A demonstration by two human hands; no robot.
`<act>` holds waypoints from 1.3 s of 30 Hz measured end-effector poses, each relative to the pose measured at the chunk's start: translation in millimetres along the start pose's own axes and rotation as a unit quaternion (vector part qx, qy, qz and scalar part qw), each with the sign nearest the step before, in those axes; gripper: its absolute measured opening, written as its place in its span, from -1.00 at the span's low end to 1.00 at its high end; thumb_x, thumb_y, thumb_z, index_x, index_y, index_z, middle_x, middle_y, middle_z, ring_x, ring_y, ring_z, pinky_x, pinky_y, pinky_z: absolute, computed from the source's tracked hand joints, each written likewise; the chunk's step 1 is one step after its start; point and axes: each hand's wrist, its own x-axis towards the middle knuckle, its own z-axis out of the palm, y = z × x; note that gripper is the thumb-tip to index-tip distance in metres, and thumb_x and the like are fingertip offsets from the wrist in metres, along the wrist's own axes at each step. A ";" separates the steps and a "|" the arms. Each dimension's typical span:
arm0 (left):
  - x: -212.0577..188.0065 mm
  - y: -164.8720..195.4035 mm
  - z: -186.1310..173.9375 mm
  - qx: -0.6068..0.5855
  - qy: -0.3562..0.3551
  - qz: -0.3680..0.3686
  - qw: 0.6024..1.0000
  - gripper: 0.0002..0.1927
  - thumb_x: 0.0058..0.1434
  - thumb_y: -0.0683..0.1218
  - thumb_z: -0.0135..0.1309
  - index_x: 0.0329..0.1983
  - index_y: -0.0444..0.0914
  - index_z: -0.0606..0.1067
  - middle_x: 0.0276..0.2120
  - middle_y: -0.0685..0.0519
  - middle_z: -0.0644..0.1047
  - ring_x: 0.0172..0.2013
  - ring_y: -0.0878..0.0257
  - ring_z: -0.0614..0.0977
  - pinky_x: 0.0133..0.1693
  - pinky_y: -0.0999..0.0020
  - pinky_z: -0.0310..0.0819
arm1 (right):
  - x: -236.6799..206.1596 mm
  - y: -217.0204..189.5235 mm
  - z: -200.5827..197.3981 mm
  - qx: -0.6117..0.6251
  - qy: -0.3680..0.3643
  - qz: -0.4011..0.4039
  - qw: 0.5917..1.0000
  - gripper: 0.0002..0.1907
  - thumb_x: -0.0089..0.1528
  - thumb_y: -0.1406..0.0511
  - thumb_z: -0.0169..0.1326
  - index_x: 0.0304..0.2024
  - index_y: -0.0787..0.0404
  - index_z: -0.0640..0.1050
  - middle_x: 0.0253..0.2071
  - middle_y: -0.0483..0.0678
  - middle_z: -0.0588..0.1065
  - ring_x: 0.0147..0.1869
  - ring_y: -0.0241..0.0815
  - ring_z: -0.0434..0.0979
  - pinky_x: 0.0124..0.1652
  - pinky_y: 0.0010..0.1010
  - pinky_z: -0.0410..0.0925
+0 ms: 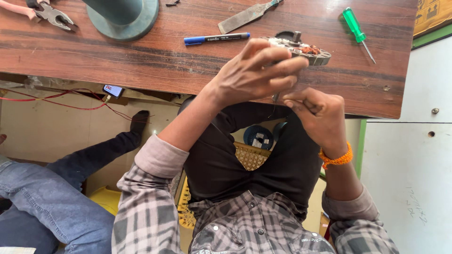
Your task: The person sits at a workbench and winds thin copper wire by hand around the slots of a small motor armature rotor, guiding and pressing the wire into place segment by segment and turning the rotor as they work. They continue winding the wire around successive slots throughout the clip.
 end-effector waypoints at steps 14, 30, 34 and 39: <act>-4.7 19.3 6.6 -0.201 0.042 -0.289 0.935 -0.81 0.30 -0.05 0.31 -0.31 -0.20 0.54 -0.49 0.15 0.58 -0.56 0.36 0.54 -0.48 0.40 0.37 | 46.2 -40.5 -46.2 -0.195 0.042 -0.176 0.964 -0.86 0.33 0.42 0.36 -0.21 0.34 0.62 -0.42 0.00 0.55 -0.46 -0.30 0.42 -0.43 -0.45 0.24; -9.8 54.6 47.3 -0.576 0.216 -0.523 0.590 -0.82 0.39 -0.10 0.23 -0.28 -0.29 0.54 -0.45 0.12 0.62 -0.47 0.54 0.51 -0.43 0.60 0.29 | 113.3 -43.6 -45.8 -0.180 -0.039 -0.207 0.961 -0.98 0.31 0.51 0.24 -0.22 0.42 0.66 -0.47 -0.03 0.51 -0.46 -0.42 0.42 -0.47 -0.55 0.21; 1.0 57.3 59.9 -0.573 0.254 -0.570 0.532 -0.85 0.30 -0.10 0.23 -0.26 -0.29 0.56 -0.48 0.15 0.60 -0.53 0.54 0.49 -0.49 0.61 0.27 | 121.8 -26.0 -46.8 -0.179 -0.031 -0.091 0.979 -0.93 0.30 0.42 0.25 -0.20 0.35 0.65 -0.58 -0.04 0.44 -0.56 -0.39 0.33 -0.55 -0.45 0.14; 15.3 61.7 54.3 -0.529 0.270 -0.588 0.549 -0.85 0.32 -0.12 0.22 -0.23 -0.30 0.54 -0.44 0.16 0.61 -0.43 0.52 0.57 -0.39 0.58 0.40 | 118.6 -5.5 -61.8 -0.203 0.006 -0.076 0.976 -0.91 0.31 0.41 0.31 -0.19 0.36 0.66 -0.53 -0.05 0.41 -0.49 -0.37 0.29 -0.49 -0.43 0.14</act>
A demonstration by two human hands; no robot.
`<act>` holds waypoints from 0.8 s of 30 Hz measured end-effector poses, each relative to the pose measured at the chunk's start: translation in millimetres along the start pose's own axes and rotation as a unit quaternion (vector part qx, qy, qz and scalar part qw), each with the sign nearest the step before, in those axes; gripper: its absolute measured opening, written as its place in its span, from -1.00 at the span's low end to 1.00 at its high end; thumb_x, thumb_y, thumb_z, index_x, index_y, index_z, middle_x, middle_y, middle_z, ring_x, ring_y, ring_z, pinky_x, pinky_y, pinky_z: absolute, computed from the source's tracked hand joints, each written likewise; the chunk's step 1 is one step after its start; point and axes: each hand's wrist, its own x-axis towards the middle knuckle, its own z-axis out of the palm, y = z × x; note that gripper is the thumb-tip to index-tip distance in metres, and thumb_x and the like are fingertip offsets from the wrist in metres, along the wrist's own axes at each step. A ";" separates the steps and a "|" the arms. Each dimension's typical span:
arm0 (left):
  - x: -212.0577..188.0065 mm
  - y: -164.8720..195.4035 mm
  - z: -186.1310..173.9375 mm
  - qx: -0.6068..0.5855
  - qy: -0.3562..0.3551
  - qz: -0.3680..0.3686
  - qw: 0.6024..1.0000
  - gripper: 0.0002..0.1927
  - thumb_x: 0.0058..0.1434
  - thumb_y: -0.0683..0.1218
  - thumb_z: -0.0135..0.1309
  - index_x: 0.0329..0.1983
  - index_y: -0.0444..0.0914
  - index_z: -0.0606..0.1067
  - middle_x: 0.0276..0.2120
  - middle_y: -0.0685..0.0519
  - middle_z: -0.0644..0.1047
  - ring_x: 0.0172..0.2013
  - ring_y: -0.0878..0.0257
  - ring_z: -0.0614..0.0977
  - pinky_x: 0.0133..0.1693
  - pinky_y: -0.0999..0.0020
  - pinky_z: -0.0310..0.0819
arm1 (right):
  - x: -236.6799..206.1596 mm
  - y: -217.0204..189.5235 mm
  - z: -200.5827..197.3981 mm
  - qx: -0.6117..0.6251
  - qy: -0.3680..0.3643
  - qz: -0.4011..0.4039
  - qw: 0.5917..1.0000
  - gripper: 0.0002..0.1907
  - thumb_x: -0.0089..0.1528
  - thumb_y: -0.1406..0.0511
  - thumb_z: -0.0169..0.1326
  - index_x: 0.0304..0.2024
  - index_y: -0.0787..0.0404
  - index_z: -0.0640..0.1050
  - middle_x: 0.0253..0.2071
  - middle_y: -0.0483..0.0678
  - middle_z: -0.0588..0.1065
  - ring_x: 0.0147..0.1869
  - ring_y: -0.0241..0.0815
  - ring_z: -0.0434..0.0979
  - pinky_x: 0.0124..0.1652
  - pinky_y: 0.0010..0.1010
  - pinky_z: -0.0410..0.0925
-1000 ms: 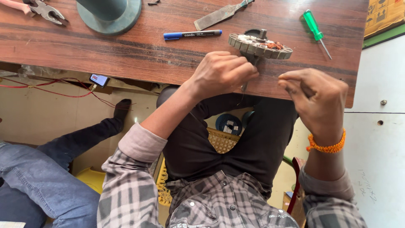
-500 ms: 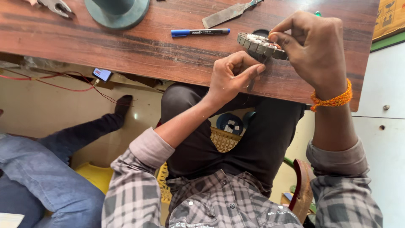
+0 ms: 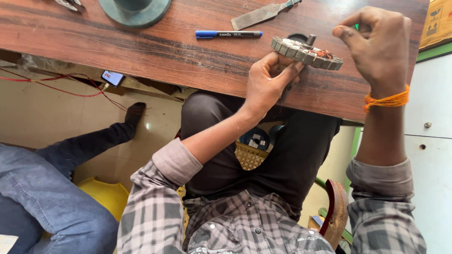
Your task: The person sits at a workbench and winds thin copper wire by hand around the slots of a small motor armature rotor, guiding and pressing the wire into place segment by segment and turning the rotor as they work. They continue winding the wire around successive slots throughout the clip.
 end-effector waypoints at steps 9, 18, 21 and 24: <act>8.9 64.8 -17.9 0.505 -0.101 0.520 0.682 -0.51 0.18 -0.05 0.34 0.16 -0.16 0.47 -0.01 0.13 0.56 -0.02 0.19 0.44 0.03 0.20 0.31 | -33.7 19.6 -16.1 0.021 0.033 -0.052 0.998 -0.95 0.36 0.53 0.22 -0.14 0.48 0.63 -0.41 -0.11 0.49 -0.33 -0.47 0.41 -0.36 -0.62 0.24; 54.5 53.7 -38.9 0.501 -0.235 0.437 0.710 -0.53 0.26 0.04 0.46 0.18 -0.02 0.55 -0.09 0.34 0.58 -0.15 0.26 0.39 0.02 0.34 0.39 | -66.8 -36.8 -57.9 0.082 0.008 0.096 0.992 -0.90 0.44 0.42 0.24 -0.10 0.38 0.60 -0.48 -0.15 0.42 -0.45 -0.51 0.29 -0.43 -0.64 0.13; 52.3 53.6 -39.9 0.492 -0.223 0.454 0.708 -0.53 0.17 -0.02 0.44 0.13 -0.04 0.56 -0.10 0.31 0.57 -0.16 0.26 0.39 0.02 0.31 0.40 | -70.7 -53.8 -58.6 0.120 -0.011 0.121 0.985 -0.89 0.34 0.40 0.25 -0.17 0.36 0.60 -0.48 -0.21 0.46 -0.46 -0.56 0.30 -0.47 -0.67 0.13; 50.3 56.0 -36.9 0.484 -0.223 0.425 0.732 -0.55 0.15 -0.05 0.44 0.09 -0.04 0.56 -0.12 0.28 0.56 -0.14 0.22 0.41 0.03 0.27 0.40 | -71.6 -65.0 -56.4 0.103 -0.024 0.091 0.990 -0.90 0.34 0.42 0.24 -0.15 0.37 0.62 -0.47 -0.18 0.49 -0.44 -0.55 0.32 -0.45 -0.65 0.16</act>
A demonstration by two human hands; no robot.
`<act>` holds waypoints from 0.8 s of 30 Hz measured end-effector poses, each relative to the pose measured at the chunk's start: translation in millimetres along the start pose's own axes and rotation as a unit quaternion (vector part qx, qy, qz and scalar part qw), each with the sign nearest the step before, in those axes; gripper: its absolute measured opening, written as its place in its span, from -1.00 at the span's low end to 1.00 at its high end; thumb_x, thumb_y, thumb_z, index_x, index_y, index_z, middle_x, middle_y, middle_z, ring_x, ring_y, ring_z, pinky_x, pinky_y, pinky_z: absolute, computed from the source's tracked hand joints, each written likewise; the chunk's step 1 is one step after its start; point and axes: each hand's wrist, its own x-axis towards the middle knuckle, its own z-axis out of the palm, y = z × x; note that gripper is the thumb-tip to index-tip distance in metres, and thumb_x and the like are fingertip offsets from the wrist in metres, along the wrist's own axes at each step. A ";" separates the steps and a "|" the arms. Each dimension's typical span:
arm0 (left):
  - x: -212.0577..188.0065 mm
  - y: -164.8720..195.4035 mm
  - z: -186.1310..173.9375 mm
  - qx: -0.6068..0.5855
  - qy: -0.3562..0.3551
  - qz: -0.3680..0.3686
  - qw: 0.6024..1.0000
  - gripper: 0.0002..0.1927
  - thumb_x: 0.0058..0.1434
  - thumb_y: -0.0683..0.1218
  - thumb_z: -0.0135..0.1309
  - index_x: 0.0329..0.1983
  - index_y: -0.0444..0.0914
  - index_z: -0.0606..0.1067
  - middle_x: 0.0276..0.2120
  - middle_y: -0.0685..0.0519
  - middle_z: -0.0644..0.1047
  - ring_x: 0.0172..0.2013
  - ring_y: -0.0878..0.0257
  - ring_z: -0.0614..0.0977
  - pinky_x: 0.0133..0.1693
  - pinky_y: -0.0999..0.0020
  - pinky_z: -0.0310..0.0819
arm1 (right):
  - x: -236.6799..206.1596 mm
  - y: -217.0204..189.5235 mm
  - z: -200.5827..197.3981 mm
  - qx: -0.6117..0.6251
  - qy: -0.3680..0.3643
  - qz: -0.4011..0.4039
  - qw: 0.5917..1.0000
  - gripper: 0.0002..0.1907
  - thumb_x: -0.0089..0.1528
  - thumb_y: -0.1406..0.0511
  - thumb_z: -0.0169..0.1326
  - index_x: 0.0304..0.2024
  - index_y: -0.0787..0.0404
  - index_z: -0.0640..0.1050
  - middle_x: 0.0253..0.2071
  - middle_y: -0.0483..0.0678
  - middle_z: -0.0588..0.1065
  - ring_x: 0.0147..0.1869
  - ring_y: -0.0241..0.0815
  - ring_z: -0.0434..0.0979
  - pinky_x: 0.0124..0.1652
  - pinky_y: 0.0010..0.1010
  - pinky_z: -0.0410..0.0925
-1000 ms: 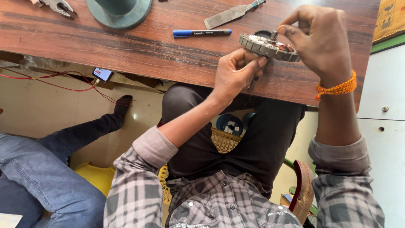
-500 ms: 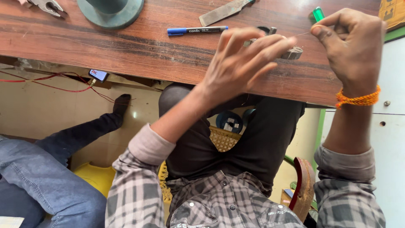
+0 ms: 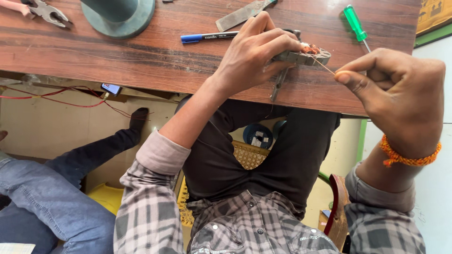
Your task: The person sits at a workbench and winds thin copper wire by hand around the slots of a small motor armature rotor, guiding and pressing the wire into place segment by segment and turning the rotor as they work. They continue winding the wire around successive slots throughout the clip.
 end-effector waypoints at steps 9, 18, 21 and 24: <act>2.2 3.0 1.1 -0.032 0.004 -0.017 0.999 -0.57 0.20 -0.03 0.42 0.08 -0.06 0.50 -0.09 0.26 0.55 -0.06 0.19 0.45 0.11 0.20 0.38 | -15.9 7.8 29.1 0.024 -0.032 -0.051 0.998 -0.91 0.34 0.43 0.28 -0.13 0.33 0.62 -0.32 -0.11 0.59 -0.30 -0.48 0.50 -0.30 -0.59 0.36; -6.3 -1.4 5.3 0.023 -0.024 0.015 0.999 -0.38 0.17 -0.11 0.38 0.31 -0.10 0.48 0.12 0.23 0.45 0.03 0.14 0.37 0.16 0.13 0.34 | -13.8 50.0 101.5 -0.003 -0.003 -0.017 1.000 -0.91 0.25 0.46 0.28 -0.18 0.30 0.66 -0.65 0.02 0.20 -0.57 -0.34 0.12 -0.49 -0.42 0.13; -13.0 1.5 1.0 0.141 0.006 0.120 0.983 -0.42 0.19 -0.14 0.28 0.29 0.09 0.50 0.28 0.13 0.35 0.17 0.18 0.35 0.15 0.22 0.28 | -18.4 58.2 102.2 0.019 0.007 -0.033 0.999 -0.91 0.27 0.46 0.26 -0.17 0.30 0.65 -0.63 -0.07 0.25 -0.55 -0.39 0.14 -0.48 -0.46 0.14; -17.1 12.0 1.6 0.135 -0.013 0.171 0.976 -0.74 0.27 0.02 0.22 -0.05 -0.11 0.47 0.32 0.19 0.34 0.23 0.22 0.35 0.18 0.17 0.29 | -26.5 59.2 99.7 0.047 0.012 -0.035 0.998 -0.95 0.29 0.47 0.25 -0.19 0.31 0.62 -0.61 -0.15 0.31 -0.52 -0.43 0.19 -0.45 -0.49 0.16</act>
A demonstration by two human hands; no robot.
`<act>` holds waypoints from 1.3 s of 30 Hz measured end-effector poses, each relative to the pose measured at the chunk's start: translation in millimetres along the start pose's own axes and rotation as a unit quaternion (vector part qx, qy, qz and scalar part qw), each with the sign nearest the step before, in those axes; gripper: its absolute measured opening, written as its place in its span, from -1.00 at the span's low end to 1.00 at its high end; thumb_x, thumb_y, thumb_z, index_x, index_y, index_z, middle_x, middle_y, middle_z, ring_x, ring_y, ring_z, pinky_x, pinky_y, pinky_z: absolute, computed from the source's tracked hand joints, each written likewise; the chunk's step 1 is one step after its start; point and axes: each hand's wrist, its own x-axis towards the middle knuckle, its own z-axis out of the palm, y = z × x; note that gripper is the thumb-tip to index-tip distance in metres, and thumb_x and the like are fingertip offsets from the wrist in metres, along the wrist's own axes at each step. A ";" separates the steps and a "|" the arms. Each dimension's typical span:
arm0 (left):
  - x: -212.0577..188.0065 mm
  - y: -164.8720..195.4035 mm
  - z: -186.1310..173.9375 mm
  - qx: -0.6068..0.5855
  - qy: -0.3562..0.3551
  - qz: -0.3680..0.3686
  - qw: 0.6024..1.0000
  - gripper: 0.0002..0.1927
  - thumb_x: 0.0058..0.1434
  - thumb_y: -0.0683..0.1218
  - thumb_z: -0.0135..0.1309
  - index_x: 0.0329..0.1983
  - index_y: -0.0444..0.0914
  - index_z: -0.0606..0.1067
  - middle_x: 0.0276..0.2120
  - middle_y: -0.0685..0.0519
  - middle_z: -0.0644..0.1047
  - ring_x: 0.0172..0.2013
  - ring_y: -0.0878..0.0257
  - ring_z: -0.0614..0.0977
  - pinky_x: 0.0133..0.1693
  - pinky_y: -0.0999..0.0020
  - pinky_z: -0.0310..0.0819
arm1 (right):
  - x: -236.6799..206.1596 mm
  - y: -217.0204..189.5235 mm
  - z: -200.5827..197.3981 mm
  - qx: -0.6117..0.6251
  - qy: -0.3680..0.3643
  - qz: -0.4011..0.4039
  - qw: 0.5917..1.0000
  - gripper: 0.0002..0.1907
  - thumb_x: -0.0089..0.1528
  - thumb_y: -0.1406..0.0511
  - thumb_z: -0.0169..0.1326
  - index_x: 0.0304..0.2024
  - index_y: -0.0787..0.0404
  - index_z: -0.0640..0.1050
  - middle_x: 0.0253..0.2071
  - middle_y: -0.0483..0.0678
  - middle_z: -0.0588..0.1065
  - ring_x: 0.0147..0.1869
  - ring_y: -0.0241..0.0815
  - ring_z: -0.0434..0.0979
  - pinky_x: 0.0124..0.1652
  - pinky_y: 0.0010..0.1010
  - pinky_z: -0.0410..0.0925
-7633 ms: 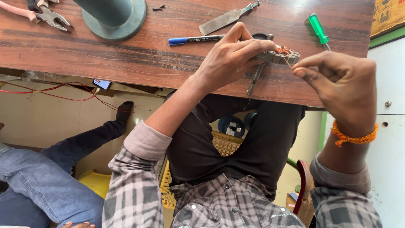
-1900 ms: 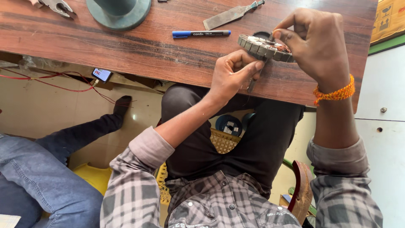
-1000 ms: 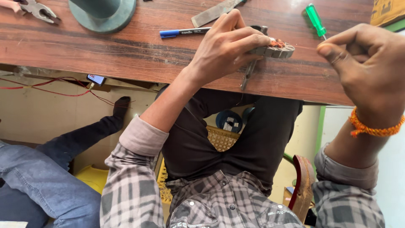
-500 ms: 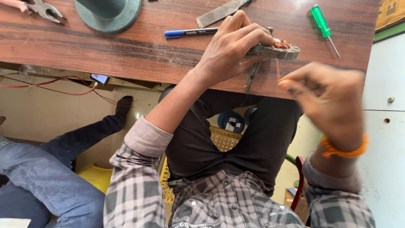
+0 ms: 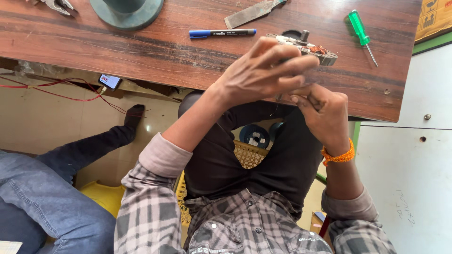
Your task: The person sits at a workbench and winds thin copper wire by hand around the slots of a small motor armature rotor, guiding and pressing the wire into place segment by segment and turning the rotor as they work. They continue winding the wire around successive slots throughout the clip.
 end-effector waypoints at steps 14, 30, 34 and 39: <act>1.9 15.4 -6.1 -0.203 0.047 -0.179 0.962 -0.85 0.33 -0.11 0.26 -0.20 -0.20 0.49 -0.29 0.14 0.53 -0.40 0.26 0.61 -0.34 0.34 0.50 | 27.8 -26.1 -47.6 -0.085 0.044 -0.116 0.989 -0.90 0.44 0.45 0.32 -0.14 0.33 0.62 -0.29 -0.04 0.55 -0.35 -0.39 0.47 -0.34 -0.54 0.31; 1.7 49.6 20.4 -0.426 0.201 -0.472 0.745 -0.92 0.35 -0.21 0.20 -0.20 -0.27 0.51 -0.38 0.21 0.59 -0.51 0.62 0.43 -0.49 0.60 0.24 | 106.5 -18.8 -39.9 -0.089 0.000 -0.060 0.994 -0.96 0.29 0.45 0.25 -0.20 0.32 0.66 -0.61 -0.12 0.36 -0.55 -0.43 0.23 -0.53 -0.49 0.05; 7.2 51.2 15.3 -0.360 0.207 -0.455 0.788 -0.91 0.37 -0.20 0.22 -0.18 -0.24 0.50 -0.34 0.18 0.59 -0.49 0.56 0.44 -0.45 0.54 0.31 | 112.5 -6.7 -47.2 -0.076 0.039 -0.076 0.993 -0.96 0.34 0.44 0.27 -0.20 0.33 0.65 -0.53 -0.25 0.39 -0.51 -0.52 0.25 -0.52 -0.57 0.06; 9.3 37.6 -8.7 -0.049 0.161 -0.244 0.955 -0.67 0.30 -0.17 0.28 0.08 -0.09 0.46 -0.06 0.21 0.58 -0.22 0.24 0.46 -0.15 0.38 0.42 | 106.2 9.8 -56.2 -0.095 0.043 -0.034 0.994 -0.91 0.33 0.44 0.30 -0.20 0.37 0.63 -0.54 -0.15 0.31 -0.46 -0.43 0.20 -0.45 -0.50 0.07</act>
